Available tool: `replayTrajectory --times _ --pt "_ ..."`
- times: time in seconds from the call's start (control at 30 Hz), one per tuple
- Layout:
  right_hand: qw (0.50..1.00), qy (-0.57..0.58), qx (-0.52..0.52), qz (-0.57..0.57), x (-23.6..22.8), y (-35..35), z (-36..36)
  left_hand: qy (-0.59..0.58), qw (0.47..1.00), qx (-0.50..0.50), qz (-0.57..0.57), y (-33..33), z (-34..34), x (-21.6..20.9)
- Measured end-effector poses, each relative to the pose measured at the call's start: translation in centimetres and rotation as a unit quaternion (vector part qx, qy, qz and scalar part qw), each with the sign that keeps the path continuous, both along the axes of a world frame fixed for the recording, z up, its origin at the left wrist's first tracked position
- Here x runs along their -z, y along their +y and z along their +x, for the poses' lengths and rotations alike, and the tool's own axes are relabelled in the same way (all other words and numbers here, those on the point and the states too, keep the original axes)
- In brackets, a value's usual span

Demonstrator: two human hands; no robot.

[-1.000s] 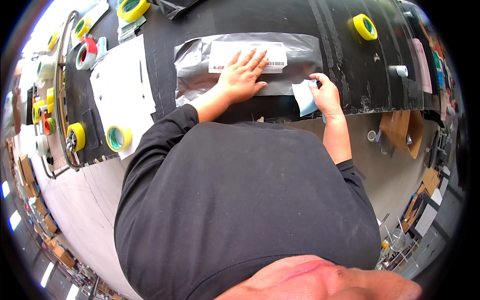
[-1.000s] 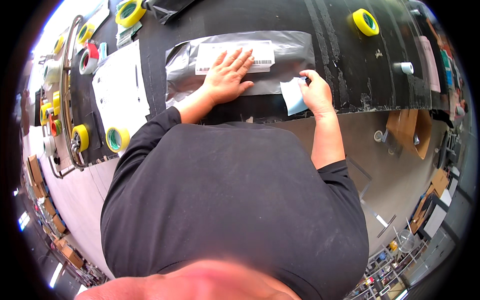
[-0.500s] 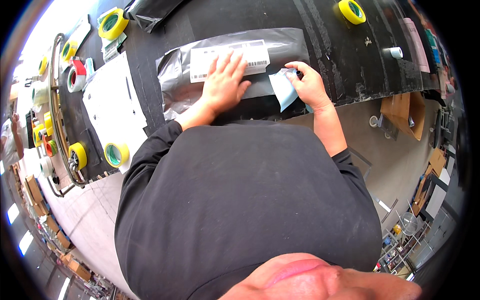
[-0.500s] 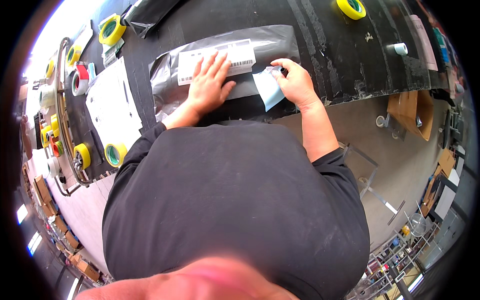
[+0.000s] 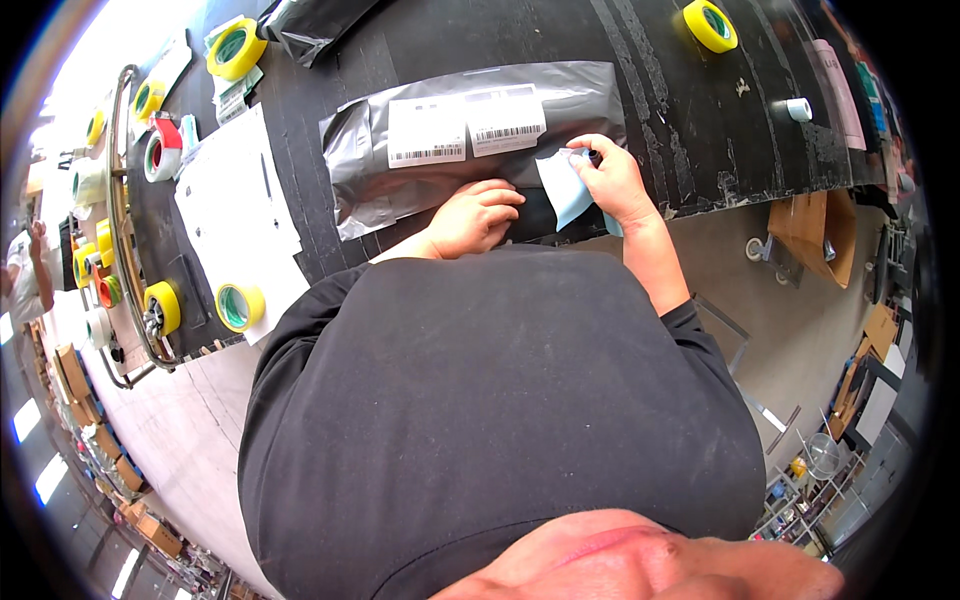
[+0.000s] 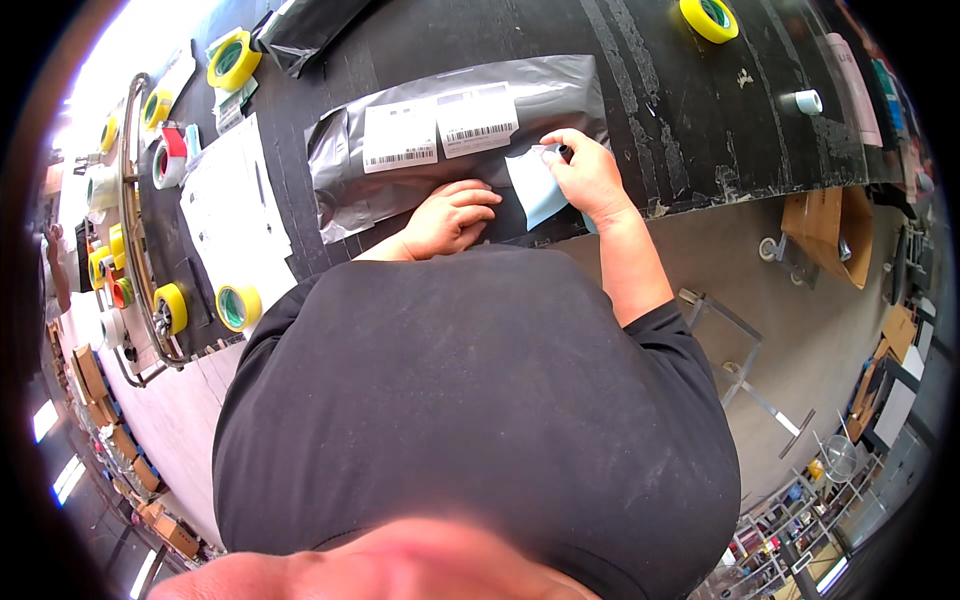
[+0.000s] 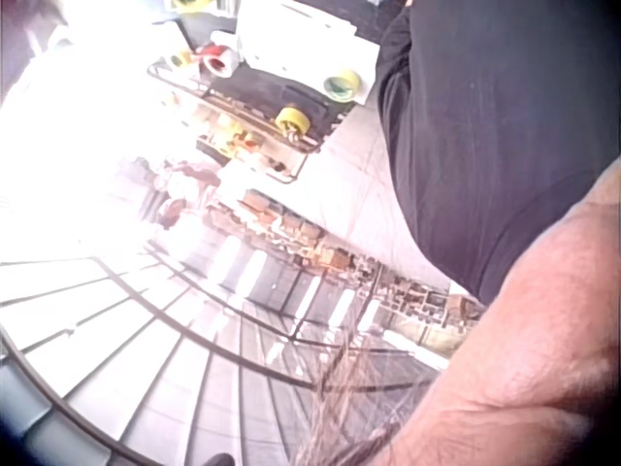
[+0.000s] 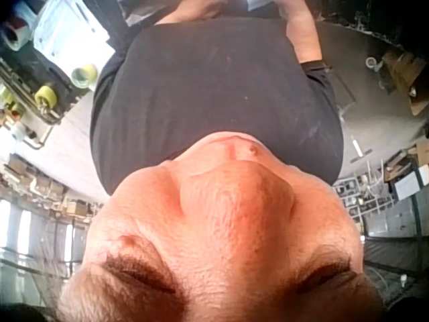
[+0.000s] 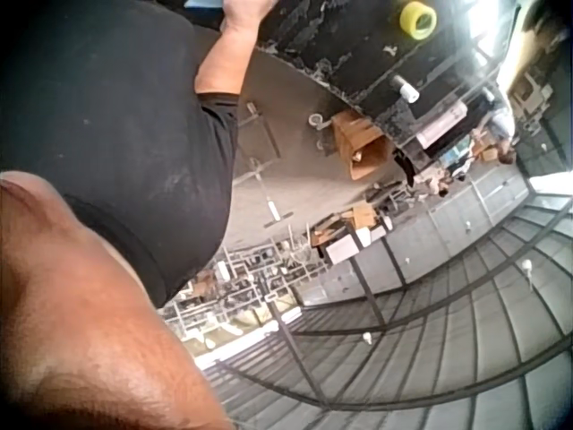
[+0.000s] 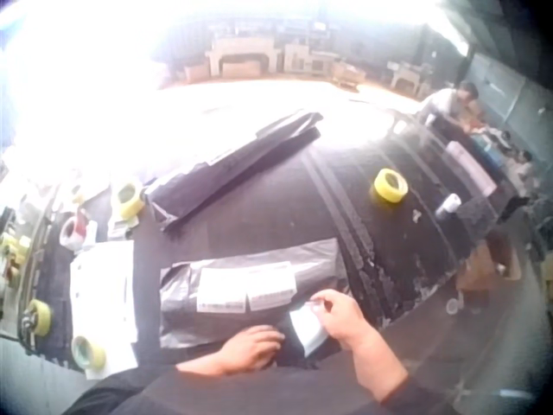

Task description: The person retrieves a black plastic shipping bag and places a rolled item inside it. They fold the bag closed, affix a shipping label, and use a marker to write on the package.

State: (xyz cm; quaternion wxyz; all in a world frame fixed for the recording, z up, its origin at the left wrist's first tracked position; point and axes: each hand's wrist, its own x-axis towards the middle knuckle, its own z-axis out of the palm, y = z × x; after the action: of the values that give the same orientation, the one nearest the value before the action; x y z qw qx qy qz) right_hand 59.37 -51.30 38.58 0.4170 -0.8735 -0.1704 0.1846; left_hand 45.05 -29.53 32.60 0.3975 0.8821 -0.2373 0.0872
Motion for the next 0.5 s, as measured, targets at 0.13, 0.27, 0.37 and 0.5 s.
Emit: replayTrajectory --times 0.13,0.27,0.37,0.5 --pt "1.0 0.007 0.006 -0.01 -0.3 0.1 -0.1 -0.009 1.0 0.001 -0.011 0.1 0.1 0.0" --pt "1.0 0.008 -0.011 0.002 -2.0 0.7 -0.6 0.207 0.955 -0.068 -0.2 0.0 0.3 -0.8" --pt "0.999 -0.026 -0.043 0.005 -3.5 1.2 -1.2 0.233 0.914 -0.131 -0.306 0.5 2.7 -5.2" --pt "0.996 -0.044 -0.075 0.022 -4.5 1.7 -1.8 0.148 0.963 -0.15 -0.168 0.0 5.8 -8.5"
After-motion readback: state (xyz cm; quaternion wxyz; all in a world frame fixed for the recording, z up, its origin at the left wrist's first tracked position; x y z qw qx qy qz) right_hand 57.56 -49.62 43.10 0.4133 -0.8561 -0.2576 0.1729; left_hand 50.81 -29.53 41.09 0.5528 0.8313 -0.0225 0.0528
